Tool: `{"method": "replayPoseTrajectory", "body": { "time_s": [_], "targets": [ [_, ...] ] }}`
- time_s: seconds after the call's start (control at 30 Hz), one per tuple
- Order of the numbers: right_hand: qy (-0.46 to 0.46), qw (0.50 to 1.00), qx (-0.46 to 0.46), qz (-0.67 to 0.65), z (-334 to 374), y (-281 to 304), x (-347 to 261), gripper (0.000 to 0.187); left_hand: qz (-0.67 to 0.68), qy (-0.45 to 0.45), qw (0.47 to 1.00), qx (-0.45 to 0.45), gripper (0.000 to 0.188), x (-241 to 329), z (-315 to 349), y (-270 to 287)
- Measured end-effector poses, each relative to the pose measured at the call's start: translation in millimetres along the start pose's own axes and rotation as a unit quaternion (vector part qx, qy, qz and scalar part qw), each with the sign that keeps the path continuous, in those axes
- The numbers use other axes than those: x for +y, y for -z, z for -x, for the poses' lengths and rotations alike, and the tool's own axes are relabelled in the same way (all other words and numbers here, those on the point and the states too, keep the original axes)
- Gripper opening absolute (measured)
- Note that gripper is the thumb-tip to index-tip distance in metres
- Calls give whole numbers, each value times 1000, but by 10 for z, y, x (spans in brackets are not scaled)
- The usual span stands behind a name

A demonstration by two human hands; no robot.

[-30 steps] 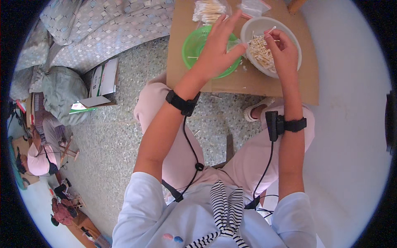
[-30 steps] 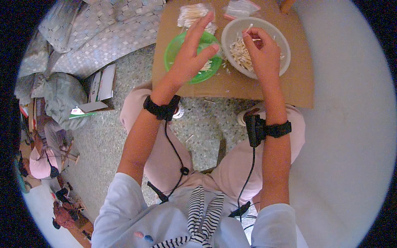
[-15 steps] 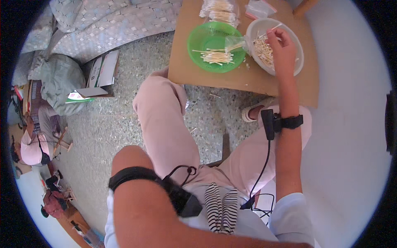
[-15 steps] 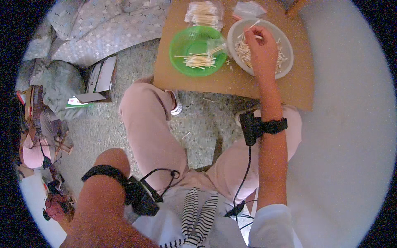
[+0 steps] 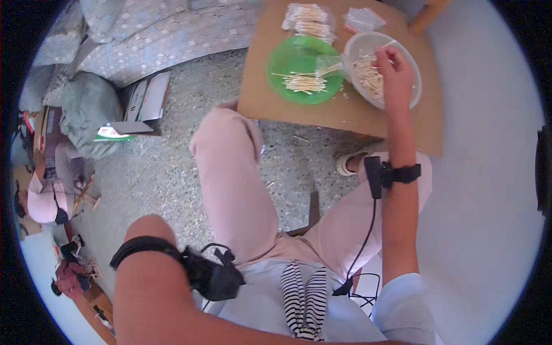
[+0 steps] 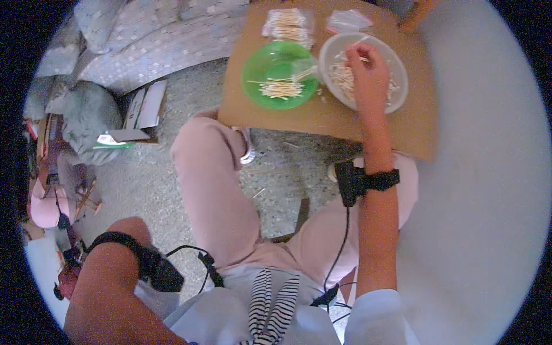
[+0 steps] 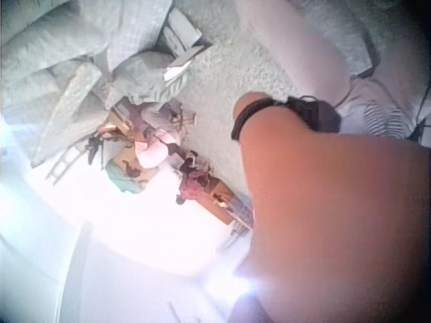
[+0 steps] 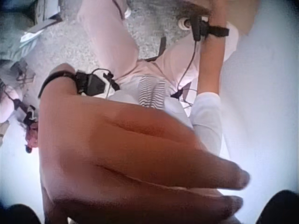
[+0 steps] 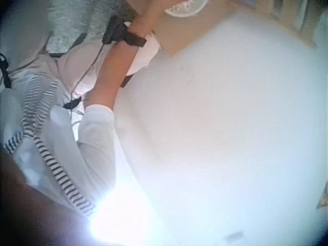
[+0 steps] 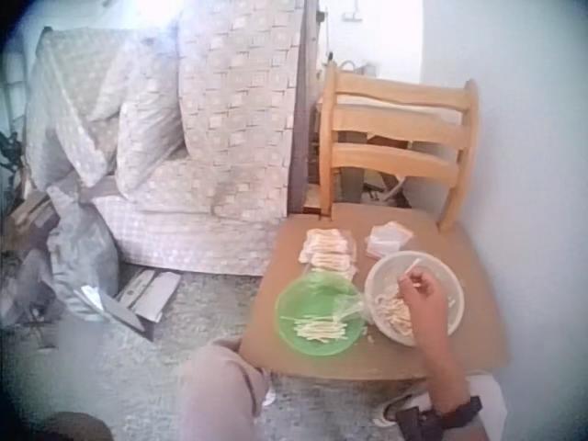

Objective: Packaging small white hygiene or medical components into small clear plastic bags.

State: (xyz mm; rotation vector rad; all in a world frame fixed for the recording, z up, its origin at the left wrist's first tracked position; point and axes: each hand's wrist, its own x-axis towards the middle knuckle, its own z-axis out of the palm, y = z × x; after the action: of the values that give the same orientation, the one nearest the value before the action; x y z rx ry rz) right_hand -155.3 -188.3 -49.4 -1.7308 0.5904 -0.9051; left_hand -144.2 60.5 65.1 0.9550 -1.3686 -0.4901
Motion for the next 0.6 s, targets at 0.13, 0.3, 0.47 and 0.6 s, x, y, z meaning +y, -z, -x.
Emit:
{"method": "replayPoseTrajectory", "body": {
  "time_s": [0.13, 0.3, 0.47, 0.6],
  "targets": [
    [4, 1000, 6, -22, 78, -154, -6, 23, 29, -10, 999, -10, 23, -65, -96, -124],
    [-23, 999, 18, -30, 104, -137, -123, 21, 42, -14, 999, -15, 22, -97, -169, -158],
    [-25, 999, 16, -43, 95, -109, -88, 22, 34, -10, 999, -5, 22, -69, -161, -115],
    [-23, 999, 10, -40, 87, -106, -25, 22, 24, -2, 1000, 9, 21, -24, -108, -58]
  ]
}}
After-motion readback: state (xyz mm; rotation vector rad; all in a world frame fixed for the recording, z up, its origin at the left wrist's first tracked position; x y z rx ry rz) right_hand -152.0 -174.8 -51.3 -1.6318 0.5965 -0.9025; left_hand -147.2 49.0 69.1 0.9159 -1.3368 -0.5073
